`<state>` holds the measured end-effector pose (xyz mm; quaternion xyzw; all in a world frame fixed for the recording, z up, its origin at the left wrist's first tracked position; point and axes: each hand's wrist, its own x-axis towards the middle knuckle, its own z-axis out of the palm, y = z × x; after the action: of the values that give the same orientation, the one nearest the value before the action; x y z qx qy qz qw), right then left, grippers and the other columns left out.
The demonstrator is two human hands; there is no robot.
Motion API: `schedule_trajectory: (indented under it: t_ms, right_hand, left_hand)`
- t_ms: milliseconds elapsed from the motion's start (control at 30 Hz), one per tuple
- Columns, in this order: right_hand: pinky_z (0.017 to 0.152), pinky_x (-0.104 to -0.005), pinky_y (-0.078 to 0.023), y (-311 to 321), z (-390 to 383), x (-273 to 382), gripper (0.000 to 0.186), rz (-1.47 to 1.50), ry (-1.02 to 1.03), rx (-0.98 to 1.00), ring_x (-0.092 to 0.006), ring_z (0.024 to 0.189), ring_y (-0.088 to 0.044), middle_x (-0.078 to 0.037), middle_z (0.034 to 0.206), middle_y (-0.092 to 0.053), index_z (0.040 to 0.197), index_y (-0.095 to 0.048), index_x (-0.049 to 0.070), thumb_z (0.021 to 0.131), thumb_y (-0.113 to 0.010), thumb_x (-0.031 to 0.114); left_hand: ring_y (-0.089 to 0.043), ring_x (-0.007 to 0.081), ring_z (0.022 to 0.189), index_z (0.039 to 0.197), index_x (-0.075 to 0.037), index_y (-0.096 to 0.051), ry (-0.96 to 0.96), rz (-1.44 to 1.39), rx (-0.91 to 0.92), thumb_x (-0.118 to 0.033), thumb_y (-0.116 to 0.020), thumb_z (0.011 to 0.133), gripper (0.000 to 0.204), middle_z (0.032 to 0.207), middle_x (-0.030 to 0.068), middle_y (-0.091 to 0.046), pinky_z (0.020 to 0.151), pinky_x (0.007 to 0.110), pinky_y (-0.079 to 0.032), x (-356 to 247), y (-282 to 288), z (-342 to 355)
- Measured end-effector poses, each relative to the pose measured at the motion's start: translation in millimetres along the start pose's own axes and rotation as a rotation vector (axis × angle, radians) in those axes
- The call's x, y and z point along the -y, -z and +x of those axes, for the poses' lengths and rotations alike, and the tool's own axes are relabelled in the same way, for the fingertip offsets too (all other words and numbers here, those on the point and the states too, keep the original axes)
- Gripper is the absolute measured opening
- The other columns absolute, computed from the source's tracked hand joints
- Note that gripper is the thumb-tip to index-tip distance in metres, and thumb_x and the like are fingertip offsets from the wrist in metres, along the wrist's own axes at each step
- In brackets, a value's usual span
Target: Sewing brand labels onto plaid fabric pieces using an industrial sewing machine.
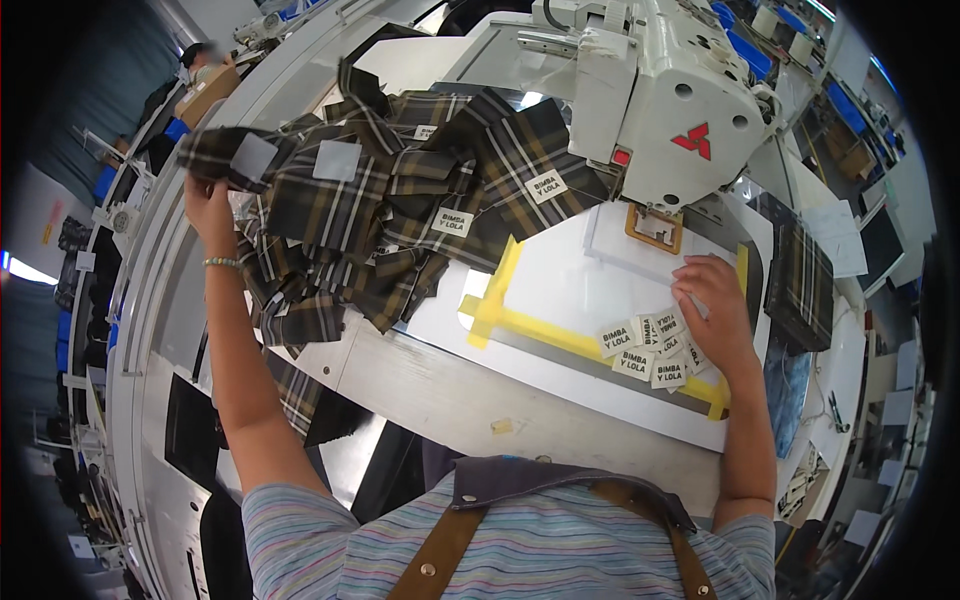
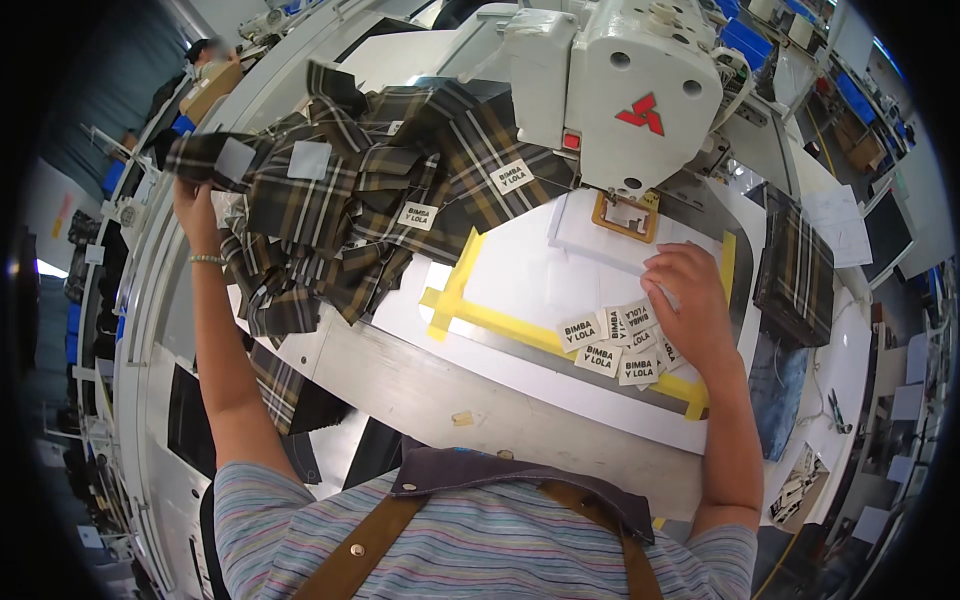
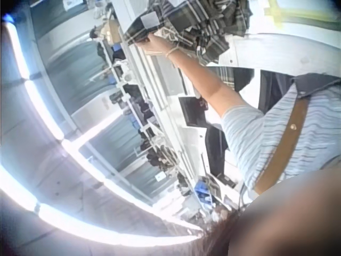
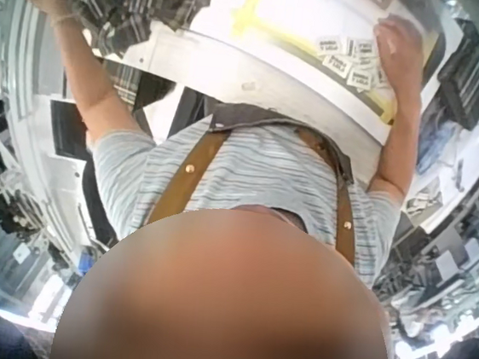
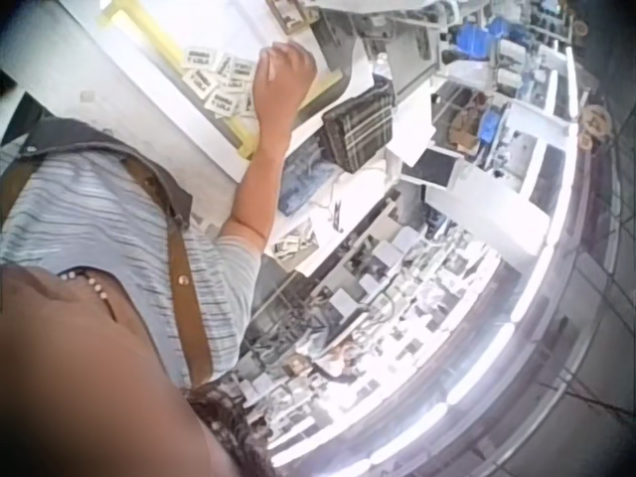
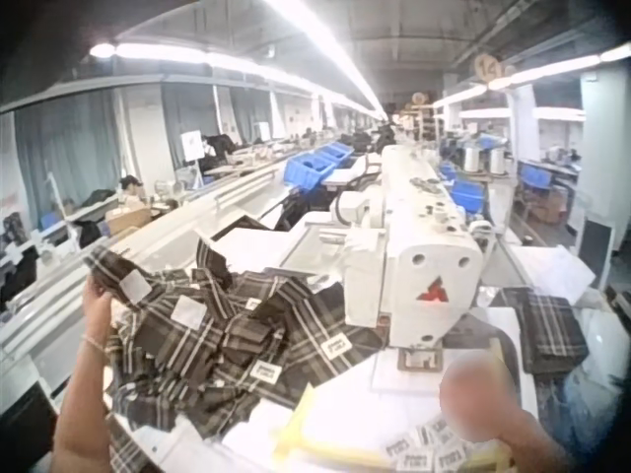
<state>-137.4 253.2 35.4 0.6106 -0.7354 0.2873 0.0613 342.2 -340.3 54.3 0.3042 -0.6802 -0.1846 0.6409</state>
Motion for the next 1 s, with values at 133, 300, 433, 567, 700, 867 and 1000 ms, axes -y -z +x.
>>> schedule_trajectory:
  t_ms: [133, 300, 433, 567, 700, 867, 1000]
  right_hand:
    - [0.112, -0.0476, -0.047, 18, -2, -1, 0.008, -0.067, 0.058, 0.015, -0.0319, 0.127, -0.063, -0.008, 0.114, -0.073, 0.097, -0.074, 0.005, 0.09, -0.077, 0.004]
    - [0.115, -0.0489, -0.046, 32, -5, -1, 0.008, -0.099, 0.032, 0.036, -0.0331, 0.128, -0.063, -0.009, 0.115, -0.073, 0.099, -0.073, 0.004, 0.091, -0.076, 0.005]
    - [0.117, -0.0491, -0.045, 30, -8, 3, 0.008, -0.116, 0.011, 0.042, -0.0336, 0.128, -0.063, -0.009, 0.115, -0.073, 0.1, -0.073, 0.003, 0.092, -0.076, 0.006]
    - [0.117, -0.0493, -0.044, 36, -24, -1, 0.01, -0.169, 0.044, 0.073, -0.0323, 0.128, -0.064, -0.008, 0.117, -0.075, 0.102, -0.075, 0.003, 0.093, -0.076, 0.008]
    - [0.112, -0.0477, -0.047, 52, -43, -14, 0.009, -0.241, 0.011, 0.069, -0.0298, 0.127, -0.065, -0.006, 0.116, -0.076, 0.102, -0.077, 0.003, 0.096, -0.076, 0.01]
    - [0.11, -0.0443, -0.048, 62, -48, -12, 0.01, -0.22, -0.039, 0.022, -0.0278, 0.125, -0.066, -0.006, 0.117, -0.076, 0.102, -0.078, 0.004, 0.097, -0.076, 0.013]
    - [0.103, -0.0413, -0.052, 48, -34, 2, 0.016, -0.121, 0.027, 0.023, -0.0282, 0.116, -0.068, -0.005, 0.116, -0.075, 0.101, -0.078, 0.005, 0.095, -0.08, 0.02]
  left_hand:
    - [-0.066, 0.0271, 0.121, 0.141, 0.002, -0.06, 0.322, 0.15, -0.44, -0.004, -0.07, 0.095, 0.048, 0.133, 0.0154, -0.068, 0.107, 0.04, -0.051, 23, 34, 0]
    - [-0.052, 0.0398, 0.138, 0.144, -0.002, -0.061, -0.338, 0.664, -0.113, -0.02, -0.07, 0.1, 0.048, 0.145, 0.0215, -0.06, 0.119, 0.052, -0.037, -65, -23, -33]
    - [-0.04, 0.0353, 0.155, 0.153, -0.014, -0.059, -0.476, 0.45, 0.4, -0.034, -0.062, 0.111, 0.047, 0.164, 0.0108, -0.051, 0.126, 0.048, -0.029, -115, -107, -81]
    - [-0.026, 0.0325, 0.164, 0.163, -0.026, -0.05, -0.647, 0.71, 0.637, -0.056, -0.054, 0.11, 0.062, 0.175, 0.0012, -0.039, 0.129, 0.055, -0.02, -56, -144, -119]
    - [-0.038, 0.0372, 0.159, 0.166, -0.026, -0.046, -0.263, 0.745, 0.869, -0.064, -0.05, 0.108, 0.069, 0.171, 0.0046, -0.046, 0.129, 0.05, -0.026, 41, -140, -89]
    - [-0.052, 0.0337, 0.148, 0.154, -0.014, -0.059, -0.386, 0.875, 0.813, -0.052, -0.06, 0.108, 0.06, 0.158, 0.0121, -0.059, 0.119, 0.048, -0.041, -13, -140, -75]
    - [-0.069, 0.0323, 0.124, 0.14, -0.008, -0.069, -0.523, 0.264, 0.838, -0.02, -0.071, 0.106, 0.037, 0.138, 0.0136, -0.072, 0.106, 0.04, -0.053, -169, -173, -124]
